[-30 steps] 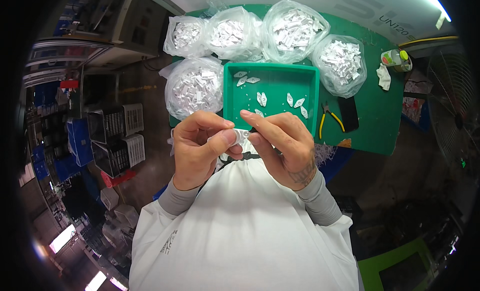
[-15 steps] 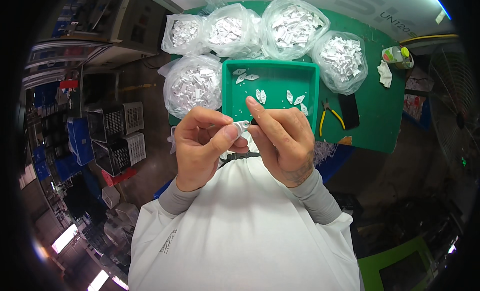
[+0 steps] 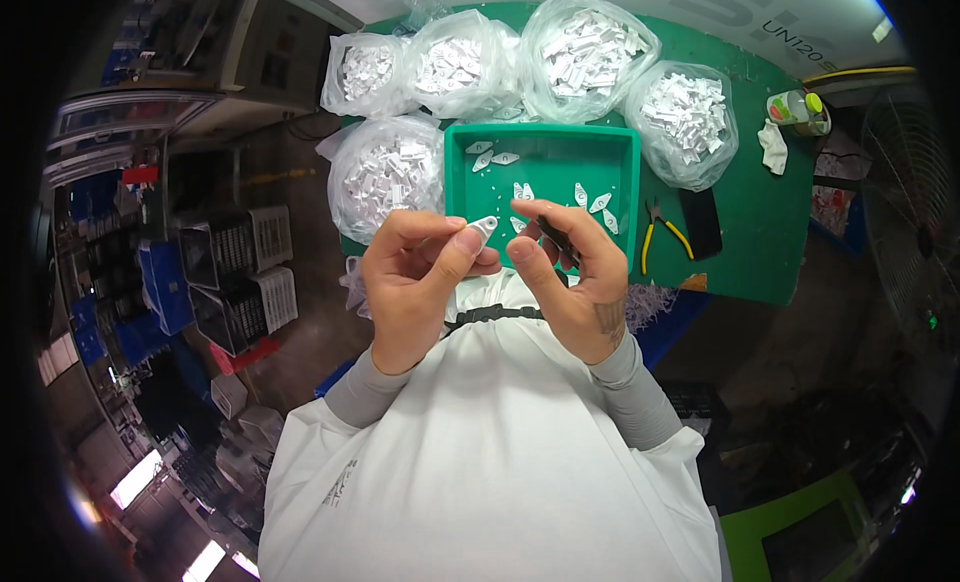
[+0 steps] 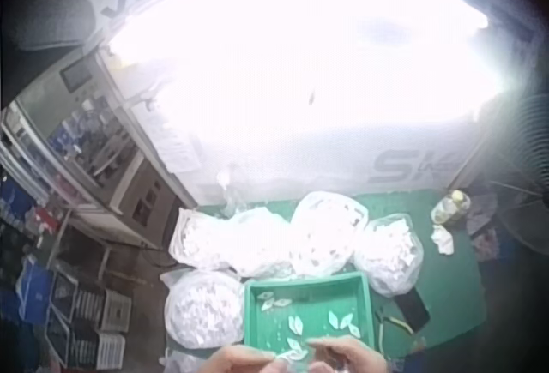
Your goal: The person assembles small white plastic lighting components by hand at a factory workstation.
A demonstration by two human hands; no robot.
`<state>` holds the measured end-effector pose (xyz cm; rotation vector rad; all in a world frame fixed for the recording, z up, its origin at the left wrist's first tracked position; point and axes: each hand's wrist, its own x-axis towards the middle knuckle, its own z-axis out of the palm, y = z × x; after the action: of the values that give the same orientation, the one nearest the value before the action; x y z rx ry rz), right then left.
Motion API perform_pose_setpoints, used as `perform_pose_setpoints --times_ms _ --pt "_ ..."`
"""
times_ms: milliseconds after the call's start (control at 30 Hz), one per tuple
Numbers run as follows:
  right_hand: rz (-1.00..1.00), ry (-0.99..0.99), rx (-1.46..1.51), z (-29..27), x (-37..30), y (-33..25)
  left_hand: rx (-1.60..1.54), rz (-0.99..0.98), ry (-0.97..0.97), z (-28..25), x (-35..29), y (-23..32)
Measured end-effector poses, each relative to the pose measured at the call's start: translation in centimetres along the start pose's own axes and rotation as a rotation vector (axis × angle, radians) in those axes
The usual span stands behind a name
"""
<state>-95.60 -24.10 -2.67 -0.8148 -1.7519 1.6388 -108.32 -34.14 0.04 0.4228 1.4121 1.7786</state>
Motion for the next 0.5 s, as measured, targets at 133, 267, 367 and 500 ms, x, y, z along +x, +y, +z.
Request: perform_pose_setpoints --times_ms 133,267,367,500 --pt "0.173 -0.066 0.208 -0.2 0.5 0.2 0.27 0.274 0.005 -0.7 0.3 -1.2" --pt "0.254 -0.111 0.191 -0.2 1.3 0.5 0.737 0.596 -0.081 -1.1 1.2 -1.2" --pt "0.302 -0.11 0.196 -0.3 1.8 1.4 0.702 0.363 -0.019 -1.5 2.0 -1.7" --pt "0.373 -0.089 0.062 -1.3 1.9 3.2 0.477 -0.032 0.106 -3.4 6.5 -1.8"
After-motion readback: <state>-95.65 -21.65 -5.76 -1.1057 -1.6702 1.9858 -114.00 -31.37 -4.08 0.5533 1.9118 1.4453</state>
